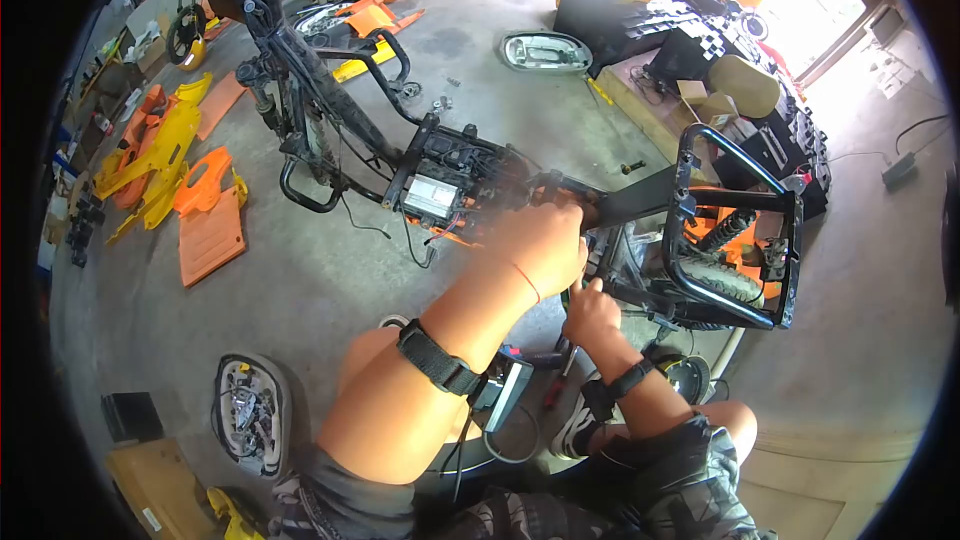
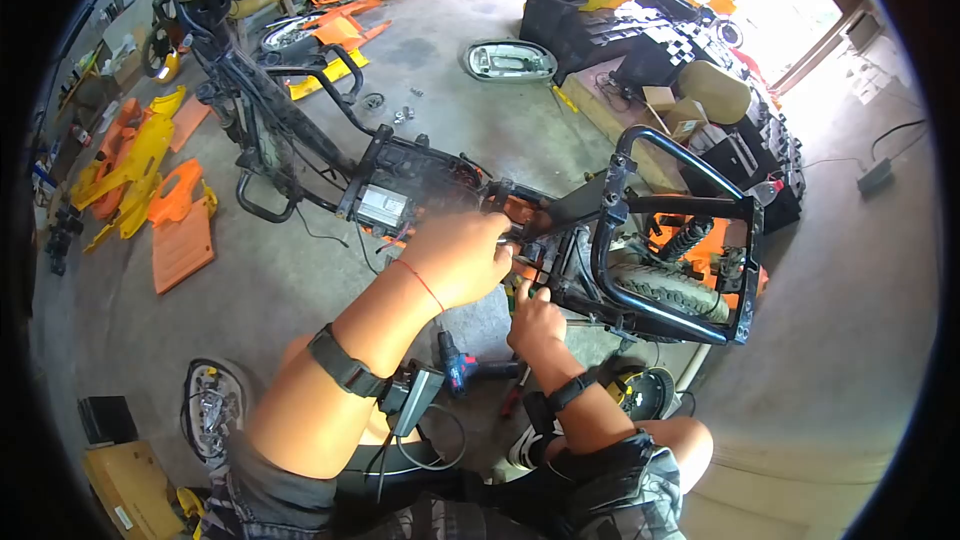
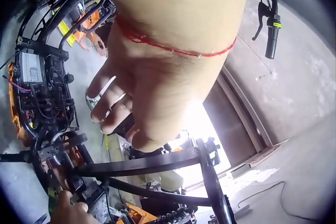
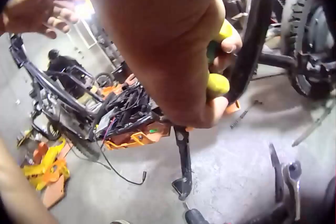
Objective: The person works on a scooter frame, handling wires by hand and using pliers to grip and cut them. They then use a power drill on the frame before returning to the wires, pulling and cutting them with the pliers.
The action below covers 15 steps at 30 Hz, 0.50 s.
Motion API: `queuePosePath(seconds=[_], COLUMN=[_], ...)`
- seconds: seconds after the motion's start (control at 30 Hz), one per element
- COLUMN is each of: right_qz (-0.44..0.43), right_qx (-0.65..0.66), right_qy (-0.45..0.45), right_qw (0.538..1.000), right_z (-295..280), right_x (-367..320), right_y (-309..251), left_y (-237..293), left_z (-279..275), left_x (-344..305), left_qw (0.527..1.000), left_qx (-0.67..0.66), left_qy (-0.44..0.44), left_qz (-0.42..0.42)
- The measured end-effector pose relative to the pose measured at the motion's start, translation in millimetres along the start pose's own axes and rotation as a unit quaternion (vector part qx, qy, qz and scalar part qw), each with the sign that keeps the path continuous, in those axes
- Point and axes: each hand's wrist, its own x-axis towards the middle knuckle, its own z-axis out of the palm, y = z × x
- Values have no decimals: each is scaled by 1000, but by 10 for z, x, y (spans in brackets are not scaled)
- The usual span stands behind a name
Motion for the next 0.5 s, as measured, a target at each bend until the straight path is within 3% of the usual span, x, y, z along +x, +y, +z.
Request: queuePosePath(seconds=[0.13, 0.23, 0.27, 0.3, 0.33, 0.37, 0.43, 0.5], right_qz=[-29, -34, -2, 30, 55, 56, 27, 19], right_qx=[-92, -6, 223, 436, 584, 583, 774, 769], right_qy=[52, 45, -56, -154, -176, -177, -256, -244], right_qw=[994, 998, 973, 886, 790, 791, 579, 591], right_z=[121, 42, 72, 121, 265, 398, 531, 547], right_x=[242, 150, 186, 241, 316, 389, 405, 432], right_y=[36, 102, 155, 202, 226, 283, 334, 328], left_y=[-29, -35, -39, -44, -18, 11, 34, 39], left_z=[37, 52, 67, 81, 57, 32, 43, 53], left_x=[-3, 1, -1, -3, -10, -4, -22, -8], left_qw=[999, 999, 999, 1000, 1000, 1000, 1000, 999], left_qx=[-2, 9, 10, 10, 7, 12, 19, 38], left_qy=[-32, -43, -31, -17, -17, -14, -16, -7], left_qz=[18, 17, 17, 15, 13, 9, 6, 31])
